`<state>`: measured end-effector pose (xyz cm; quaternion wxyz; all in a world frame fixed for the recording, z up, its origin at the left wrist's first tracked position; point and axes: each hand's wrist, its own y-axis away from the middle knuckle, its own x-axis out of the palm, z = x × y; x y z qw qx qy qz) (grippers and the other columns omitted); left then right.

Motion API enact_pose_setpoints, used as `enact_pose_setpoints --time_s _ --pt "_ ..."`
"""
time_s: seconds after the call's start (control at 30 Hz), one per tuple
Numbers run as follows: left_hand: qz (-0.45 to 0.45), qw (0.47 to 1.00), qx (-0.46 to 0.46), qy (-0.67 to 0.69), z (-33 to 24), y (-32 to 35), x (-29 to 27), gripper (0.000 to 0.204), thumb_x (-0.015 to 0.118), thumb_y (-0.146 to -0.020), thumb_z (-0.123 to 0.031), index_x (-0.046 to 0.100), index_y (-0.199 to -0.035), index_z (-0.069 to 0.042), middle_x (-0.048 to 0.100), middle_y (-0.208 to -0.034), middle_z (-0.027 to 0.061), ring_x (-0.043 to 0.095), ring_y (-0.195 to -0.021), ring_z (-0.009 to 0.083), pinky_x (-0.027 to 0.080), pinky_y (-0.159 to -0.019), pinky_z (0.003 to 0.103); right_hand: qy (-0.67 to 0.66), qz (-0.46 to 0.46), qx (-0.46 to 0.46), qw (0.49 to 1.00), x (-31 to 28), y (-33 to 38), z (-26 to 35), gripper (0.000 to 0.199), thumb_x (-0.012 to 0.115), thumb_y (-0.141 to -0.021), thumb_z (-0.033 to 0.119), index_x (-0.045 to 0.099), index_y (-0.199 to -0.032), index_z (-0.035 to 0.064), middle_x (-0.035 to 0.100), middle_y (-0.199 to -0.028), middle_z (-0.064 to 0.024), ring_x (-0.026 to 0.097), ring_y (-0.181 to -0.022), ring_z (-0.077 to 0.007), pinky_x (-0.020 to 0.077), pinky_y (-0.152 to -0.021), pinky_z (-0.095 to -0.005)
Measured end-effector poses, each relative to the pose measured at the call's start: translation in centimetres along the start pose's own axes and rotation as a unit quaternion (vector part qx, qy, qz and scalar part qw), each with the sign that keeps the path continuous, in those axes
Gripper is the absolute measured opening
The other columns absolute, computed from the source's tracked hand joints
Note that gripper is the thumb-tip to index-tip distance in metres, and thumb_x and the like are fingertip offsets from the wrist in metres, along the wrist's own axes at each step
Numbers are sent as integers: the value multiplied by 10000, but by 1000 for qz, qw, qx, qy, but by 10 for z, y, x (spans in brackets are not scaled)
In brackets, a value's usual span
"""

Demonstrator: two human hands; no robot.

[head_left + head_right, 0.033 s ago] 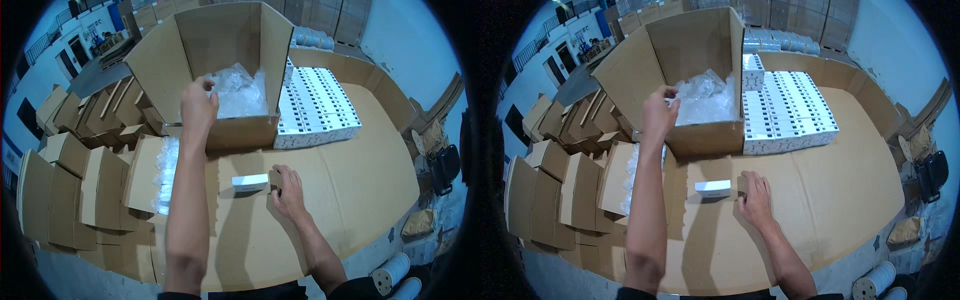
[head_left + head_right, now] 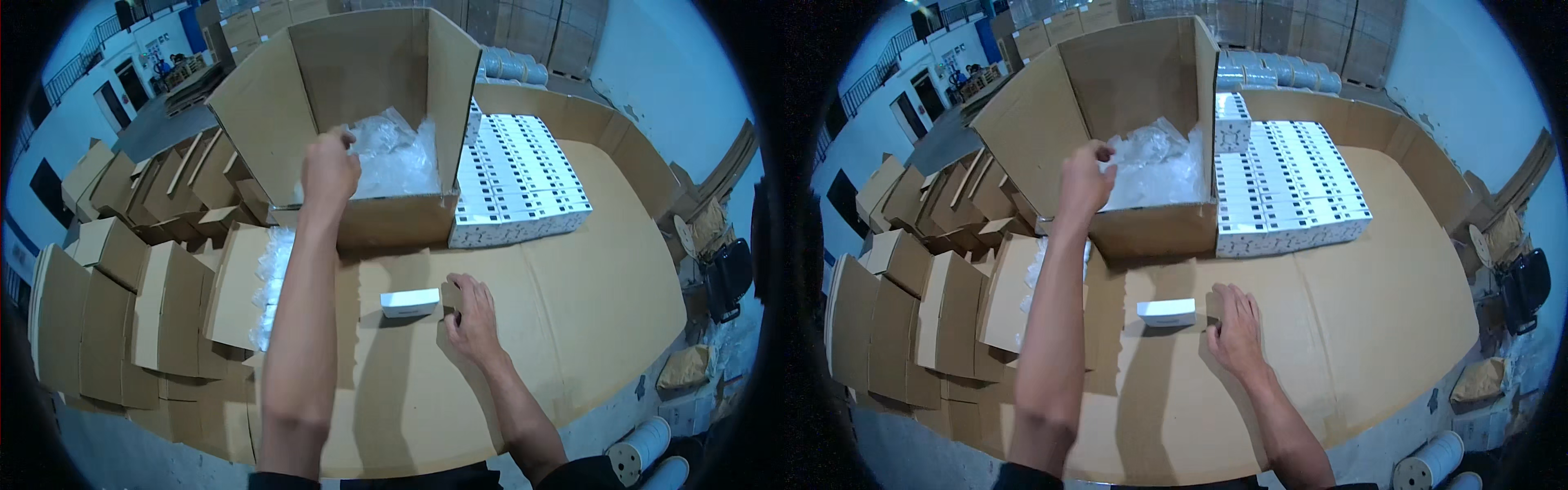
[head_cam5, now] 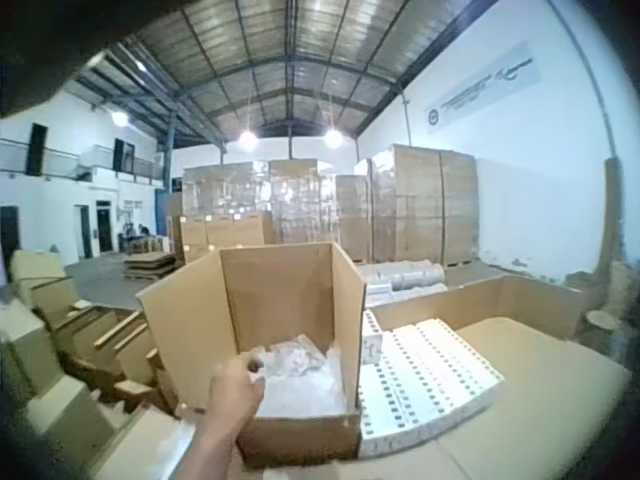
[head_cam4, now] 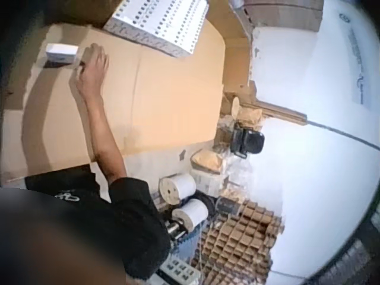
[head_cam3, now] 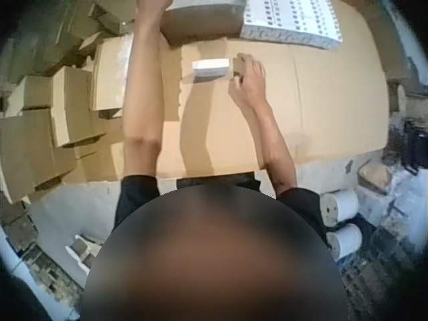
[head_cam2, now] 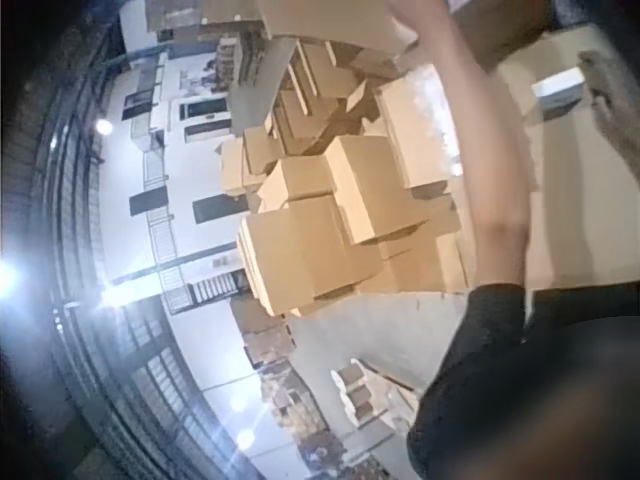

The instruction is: Packing small white electronic product boxes into clear plastic bags and placing them into shipping cartons in a warehouse setting.

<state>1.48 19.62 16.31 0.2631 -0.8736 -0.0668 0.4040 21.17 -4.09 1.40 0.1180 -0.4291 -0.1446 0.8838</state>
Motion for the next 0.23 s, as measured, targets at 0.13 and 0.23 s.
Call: enact_pose_setpoints --time_s 0.13,0.23 --pt "178 969 11 -170 39 -48 38 344 801 -805 -144 731 -1125 -41 718 -1135 221 682 -1106 388 546 -983 456 2 28 24 999 -1 2 -8 692 629 -746 3 438 -1411 17 533 -1364 -240 438 -1375 -411 278 -1182 -569" --pt "201 962 81 -166 51 -58 51 359 829 -792 -173 746 -1123 -64 714 -1167 229 669 -1140 403 511 -1042 450 16 21 44 999 3 4 -11 647 598 -747 -6 458 -1374 68 543 -1338 -197 460 -1353 -386 259 -1193 -592"
